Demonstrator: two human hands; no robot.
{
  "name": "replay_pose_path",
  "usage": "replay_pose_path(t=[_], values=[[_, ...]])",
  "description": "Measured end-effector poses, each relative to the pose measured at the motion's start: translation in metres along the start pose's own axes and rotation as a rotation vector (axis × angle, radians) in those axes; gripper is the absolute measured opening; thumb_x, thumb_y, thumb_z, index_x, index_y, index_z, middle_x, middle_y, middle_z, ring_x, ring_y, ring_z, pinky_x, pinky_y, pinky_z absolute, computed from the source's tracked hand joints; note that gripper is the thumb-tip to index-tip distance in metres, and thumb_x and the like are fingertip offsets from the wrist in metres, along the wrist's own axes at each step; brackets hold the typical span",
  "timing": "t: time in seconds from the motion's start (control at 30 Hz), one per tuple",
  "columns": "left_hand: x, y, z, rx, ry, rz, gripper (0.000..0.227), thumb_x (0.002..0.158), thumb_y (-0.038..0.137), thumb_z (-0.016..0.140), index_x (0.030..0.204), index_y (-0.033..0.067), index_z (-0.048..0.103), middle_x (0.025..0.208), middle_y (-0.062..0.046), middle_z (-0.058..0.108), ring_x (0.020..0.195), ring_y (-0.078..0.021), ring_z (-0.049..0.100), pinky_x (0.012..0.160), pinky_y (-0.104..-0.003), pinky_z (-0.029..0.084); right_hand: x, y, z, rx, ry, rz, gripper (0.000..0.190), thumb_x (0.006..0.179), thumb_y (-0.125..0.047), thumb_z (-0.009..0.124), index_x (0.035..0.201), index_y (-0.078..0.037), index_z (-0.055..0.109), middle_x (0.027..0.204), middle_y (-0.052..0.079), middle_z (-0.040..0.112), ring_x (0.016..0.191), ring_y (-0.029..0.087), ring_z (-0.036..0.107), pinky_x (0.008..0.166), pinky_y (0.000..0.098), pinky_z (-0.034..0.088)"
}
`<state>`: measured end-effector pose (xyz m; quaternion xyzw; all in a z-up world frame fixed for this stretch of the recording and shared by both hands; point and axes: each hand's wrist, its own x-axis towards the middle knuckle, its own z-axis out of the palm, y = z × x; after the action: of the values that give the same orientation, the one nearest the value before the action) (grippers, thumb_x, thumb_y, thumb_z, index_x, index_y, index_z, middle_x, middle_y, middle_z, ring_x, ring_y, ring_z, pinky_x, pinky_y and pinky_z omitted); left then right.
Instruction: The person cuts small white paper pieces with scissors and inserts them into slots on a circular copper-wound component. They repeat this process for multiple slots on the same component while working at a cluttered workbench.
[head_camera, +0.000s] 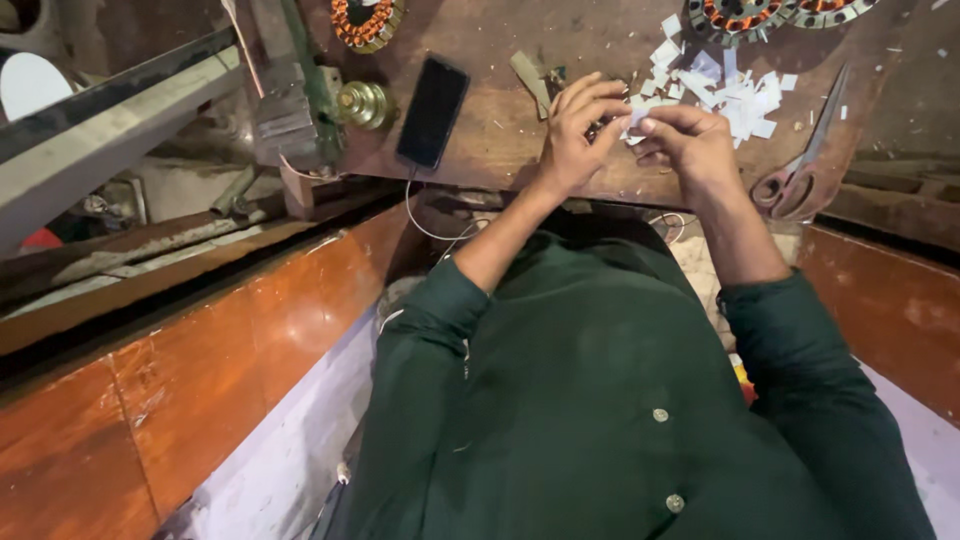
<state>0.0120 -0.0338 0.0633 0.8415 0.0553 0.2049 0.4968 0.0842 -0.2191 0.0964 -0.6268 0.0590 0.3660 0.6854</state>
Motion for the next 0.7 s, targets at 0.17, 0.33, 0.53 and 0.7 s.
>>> replay_pose_path(t=[0.17,0.33,0.53,0.7], values=[[0.003,-0.004,-0.009,-0.066,-0.049,0.041,0.013,0.087,0.017,0.077,0.096,0.0102,0.072,0.105,-0.004,0.074,0.123,-0.0299,0.064,0.11,-0.045,0.045,-0.006,-0.006,0.012,-0.018,-0.052,-0.003,0.02,0.101,-0.012,0.072,0.116,0.001,0.073,0.098,0.008,0.076,0.081,0.014,0.072,0.072,0.03,0.062],[0.003,0.003,-0.016,-0.016,-0.051,0.115,0.013,0.083,0.014,0.076,0.093,0.0091,0.069,0.097,-0.005,0.07,0.119,-0.0303,0.064,0.107,-0.047,0.044,-0.005,-0.01,0.014,-0.008,-0.028,0.065,0.02,0.1,-0.014,0.073,0.113,0.0,0.074,0.096,0.009,0.076,0.078,0.015,0.073,0.072,0.0307,0.063],[0.0,-0.003,-0.021,-0.092,-0.092,0.13,0.019,0.085,0.012,0.073,0.104,0.0085,0.072,0.109,-0.008,0.072,0.121,-0.0291,0.063,0.109,-0.047,0.045,-0.001,0.001,0.019,0.001,-0.057,-0.092,0.01,0.097,-0.004,0.075,0.105,0.003,0.075,0.1,0.011,0.076,0.084,0.015,0.074,0.078,0.0279,0.063],[-0.001,-0.023,-0.022,-0.353,-0.101,-0.063,0.026,0.091,0.002,0.062,0.113,0.0077,0.075,0.13,-0.01,0.067,0.13,-0.0264,0.061,0.116,-0.04,0.046,0.003,0.009,0.032,-0.158,0.0,-0.55,0.003,0.1,0.002,0.074,0.102,0.004,0.074,0.114,0.011,0.069,0.085,0.012,0.066,0.074,0.0249,0.055]])
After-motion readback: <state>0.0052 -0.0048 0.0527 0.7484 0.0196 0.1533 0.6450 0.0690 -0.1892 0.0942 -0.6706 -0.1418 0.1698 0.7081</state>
